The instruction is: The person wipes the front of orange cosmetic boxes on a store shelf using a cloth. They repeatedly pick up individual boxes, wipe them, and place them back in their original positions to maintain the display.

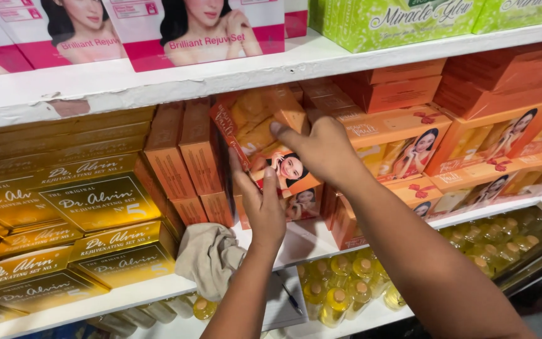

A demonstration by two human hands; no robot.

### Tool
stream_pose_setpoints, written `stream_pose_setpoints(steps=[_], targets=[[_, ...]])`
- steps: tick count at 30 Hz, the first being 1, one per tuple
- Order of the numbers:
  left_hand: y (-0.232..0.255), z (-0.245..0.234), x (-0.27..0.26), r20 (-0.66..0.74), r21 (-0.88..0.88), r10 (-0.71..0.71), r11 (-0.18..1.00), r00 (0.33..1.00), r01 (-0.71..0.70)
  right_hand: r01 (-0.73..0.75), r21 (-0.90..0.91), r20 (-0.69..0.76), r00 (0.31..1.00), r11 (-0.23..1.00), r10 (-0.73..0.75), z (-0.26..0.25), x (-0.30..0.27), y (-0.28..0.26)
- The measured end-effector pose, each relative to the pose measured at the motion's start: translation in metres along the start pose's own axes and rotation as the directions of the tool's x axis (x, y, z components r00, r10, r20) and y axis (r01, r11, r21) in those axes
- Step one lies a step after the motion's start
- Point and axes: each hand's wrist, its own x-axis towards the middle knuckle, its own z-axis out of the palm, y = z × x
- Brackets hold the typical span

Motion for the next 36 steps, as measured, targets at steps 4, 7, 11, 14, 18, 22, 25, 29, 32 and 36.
stream_pose_setpoints(steps=[4, 7, 11, 14, 18, 22, 25, 29, 32, 36], targets=[[0.035, 0.003, -0.006, 0.084, -0.379, -0.095, 0.918, 0.992, 0.120, -0.210, 0.193, 0.148, 0.972, 0.958, 0.183, -0.023, -0.005, 0.002], [0.062, 0.011, -0.006, 0.089, -0.473, -0.219, 0.849, 0.972, 0.235, -0.276, 0.337, 0.242, 0.949, 0.900, 0.201, -0.043, -0.012, 0.009], [0.073, 0.021, -0.007, 0.055, -0.310, -0.295, 0.903, 0.954, 0.297, -0.071, 0.479, 0.257, 0.964, 0.875, -0.062, -0.066, -0.034, 0.039], [0.070, 0.031, -0.009, 0.096, -0.402, -0.241, 0.878, 0.966, 0.259, 0.107, 0.546, 0.237, 0.932, 0.831, -0.275, -0.081, -0.052, 0.044], [0.078, 0.042, -0.020, 0.096, -0.271, -0.250, 0.925, 0.963, 0.267, 0.155, 0.674, 0.185, 0.911, 0.722, -0.368, -0.087, -0.058, 0.064], [0.059, 0.048, -0.029, 0.074, -0.027, 0.038, 0.999, 0.997, -0.036, 0.131, 0.764, 0.128, 0.929, 0.632, -0.347, -0.089, -0.061, 0.079], [0.063, 0.054, -0.032, 0.118, -0.038, 0.046, 0.998, 0.992, -0.042, 0.049, 0.774, 0.123, 0.966, 0.631, -0.227, -0.099, -0.060, 0.078], [0.077, 0.064, -0.026, 0.084, -0.181, -0.157, 0.969, 0.984, 0.170, -0.029, 0.730, 0.130, 0.987, 0.683, -0.096, -0.107, -0.052, 0.083], [0.071, 0.071, -0.026, 0.144, -0.219, -0.158, 0.958, 0.977, 0.187, -0.016, 0.701, 0.064, 0.997, 0.713, -0.041, -0.108, -0.045, 0.084], [0.058, 0.077, -0.031, 0.160, -0.197, -0.171, 0.960, 0.972, 0.201, 0.119, 0.781, -0.089, 0.993, 0.613, -0.080, -0.093, -0.039, 0.087]])
